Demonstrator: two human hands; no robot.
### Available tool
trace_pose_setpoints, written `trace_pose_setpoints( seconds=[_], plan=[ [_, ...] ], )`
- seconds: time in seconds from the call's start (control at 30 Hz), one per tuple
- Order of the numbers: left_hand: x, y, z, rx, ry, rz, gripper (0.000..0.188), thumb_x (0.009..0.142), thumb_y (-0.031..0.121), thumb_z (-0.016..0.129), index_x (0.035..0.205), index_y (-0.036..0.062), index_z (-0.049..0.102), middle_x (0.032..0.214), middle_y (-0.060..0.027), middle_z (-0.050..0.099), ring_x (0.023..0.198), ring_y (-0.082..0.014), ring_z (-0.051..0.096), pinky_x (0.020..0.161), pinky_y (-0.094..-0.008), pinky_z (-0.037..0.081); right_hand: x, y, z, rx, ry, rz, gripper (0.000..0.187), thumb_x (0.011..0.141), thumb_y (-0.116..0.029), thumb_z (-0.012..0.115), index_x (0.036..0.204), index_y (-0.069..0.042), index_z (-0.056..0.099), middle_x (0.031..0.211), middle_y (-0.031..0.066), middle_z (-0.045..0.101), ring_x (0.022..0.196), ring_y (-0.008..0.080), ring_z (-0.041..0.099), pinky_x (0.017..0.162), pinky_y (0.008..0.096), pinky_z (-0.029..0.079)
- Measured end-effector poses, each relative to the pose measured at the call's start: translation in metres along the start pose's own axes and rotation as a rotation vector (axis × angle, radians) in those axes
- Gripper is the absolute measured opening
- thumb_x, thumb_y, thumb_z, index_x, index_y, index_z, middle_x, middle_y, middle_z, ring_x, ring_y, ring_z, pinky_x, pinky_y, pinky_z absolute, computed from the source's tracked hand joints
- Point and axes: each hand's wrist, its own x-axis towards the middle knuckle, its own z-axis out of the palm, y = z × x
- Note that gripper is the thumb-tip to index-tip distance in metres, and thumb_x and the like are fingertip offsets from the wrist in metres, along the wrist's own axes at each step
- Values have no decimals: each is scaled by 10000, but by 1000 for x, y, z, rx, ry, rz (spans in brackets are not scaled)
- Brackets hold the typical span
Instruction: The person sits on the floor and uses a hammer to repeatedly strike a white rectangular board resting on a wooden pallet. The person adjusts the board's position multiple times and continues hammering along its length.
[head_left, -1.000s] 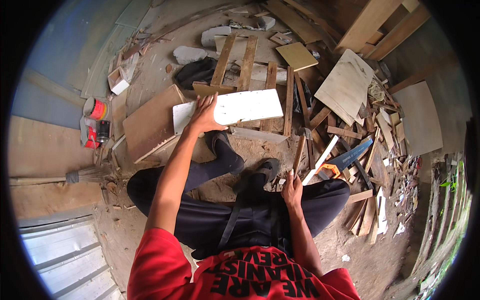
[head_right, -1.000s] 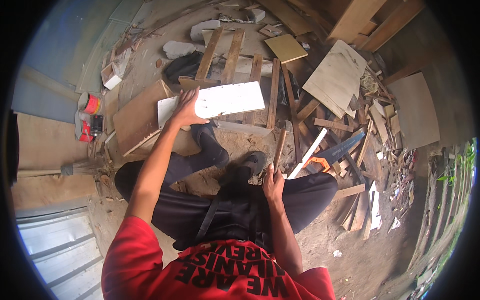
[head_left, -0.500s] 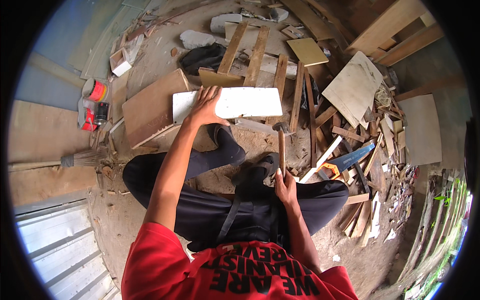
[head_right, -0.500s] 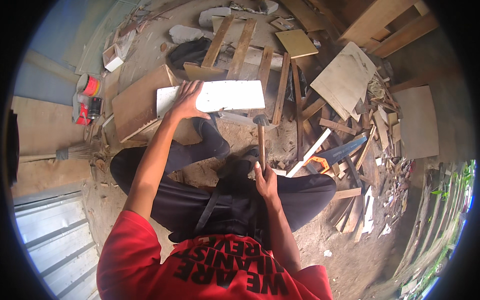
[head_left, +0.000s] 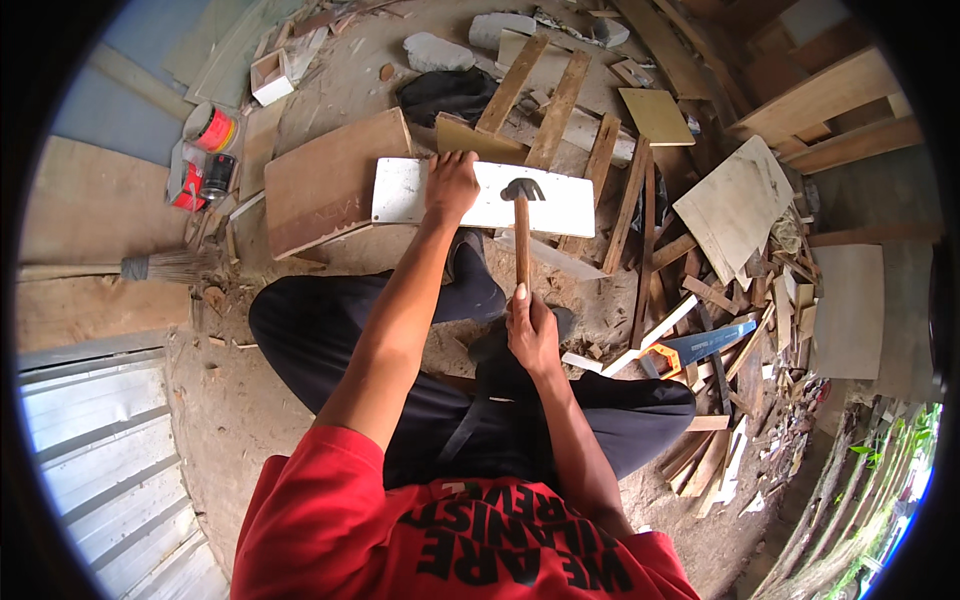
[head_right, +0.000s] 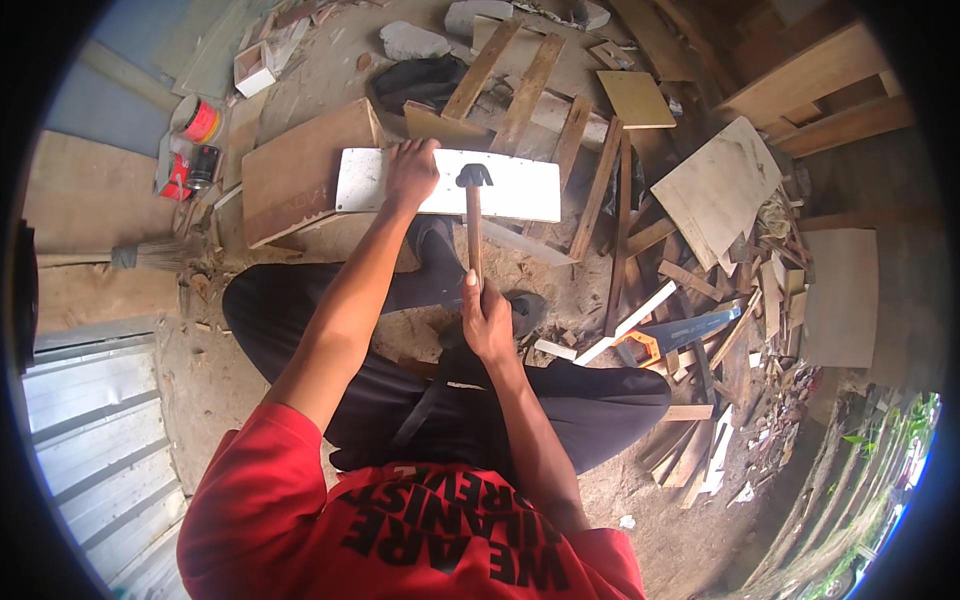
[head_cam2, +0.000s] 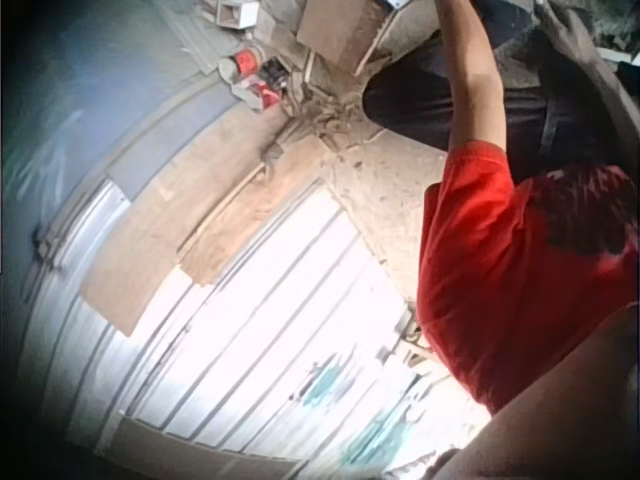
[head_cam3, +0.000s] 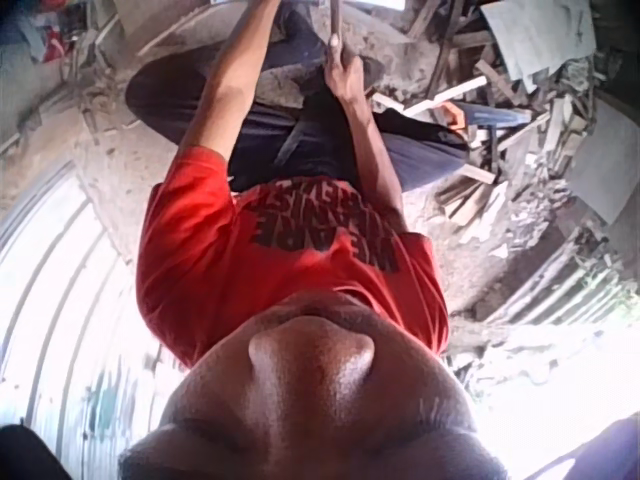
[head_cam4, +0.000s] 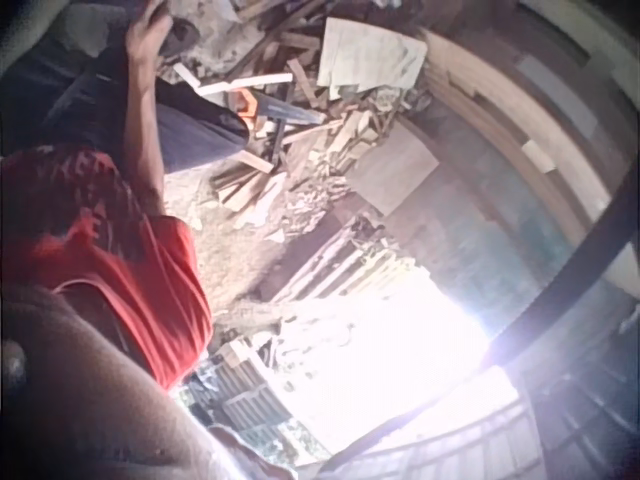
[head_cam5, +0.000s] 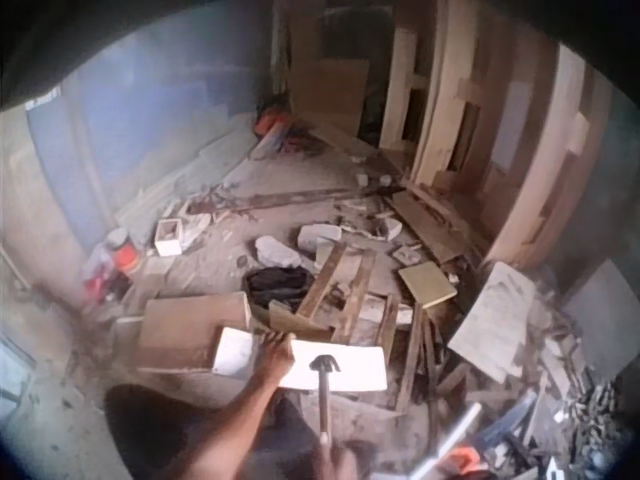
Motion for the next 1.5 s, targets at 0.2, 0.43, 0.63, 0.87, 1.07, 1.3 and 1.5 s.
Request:
trace_pose_setpoints(
  seconds=[0.2,0.43,0.63,0.87,1.07,1.3,1.5],
  plan=[
    [-1,8,-2,0,7,22,242,850,71,591,1085,120,623,1087,-67,668,1092,-242,592,1008,-410,385,18,13,14,-38,31,-130,538,1058,-512,380,794,-58,495,582,-17,435,477,67,427,430,256,350],
    [-2,6,-2,18,-34,-19,222,889,115,558,1098,121,630,1148,-53,652,1194,-220,544,1073,-398,341,11,-11,7,137,35,-49,561,1048,-549,363,781,-68,474,585,-8,437,473,68,419,419,257,350],
    [-1,6,1,23,-68,-36,257,884,115,563,1131,120,633,1184,-52,653,1205,-216,545,1087,-397,329,14,0,17,79,54,-272,536,1074,-490,331,792,-57,477,593,-8,431,484,63,401,437,248,323],
    [1,3,3,32,-57,-13,291,871,112,572,1153,111,643,1182,-55,666,1213,-197,547,1082,-397,322,5,-8,21,89,-1,-95,567,1063,-517,326,801,-41,488,580,22,436,485,117,437,460,292,363],
    [6,5,4,3,-77,-14,212,870,102,572,1069,117,643,1146,-42,687,1185,-200,564,1030,-390,342,9,4,25,147,61,-255,533,1067,-504,341,795,-65,473,581,-28,416,468,63,394,433,247,338],
    [7,3,8,-2,-80,-25,227,875,97,556,1084,125,640,1103,-57,700,1155,-208,575,1006,-392,353,5,-8,8,141,27,135,545,1065,-477,384,795,-19,504,598,46,487,530,134,496,483,343,396],
    [7,1,9,-22,-51,-16,232,871,100,563,1088,128,641,1067,-65,710,1129,-208,593,1001,-383,363,7,17,24,107,89,-169,526,1066,-451,404,794,-8,489,593,61,478,533,130,477,486,341,380]
  ],
)
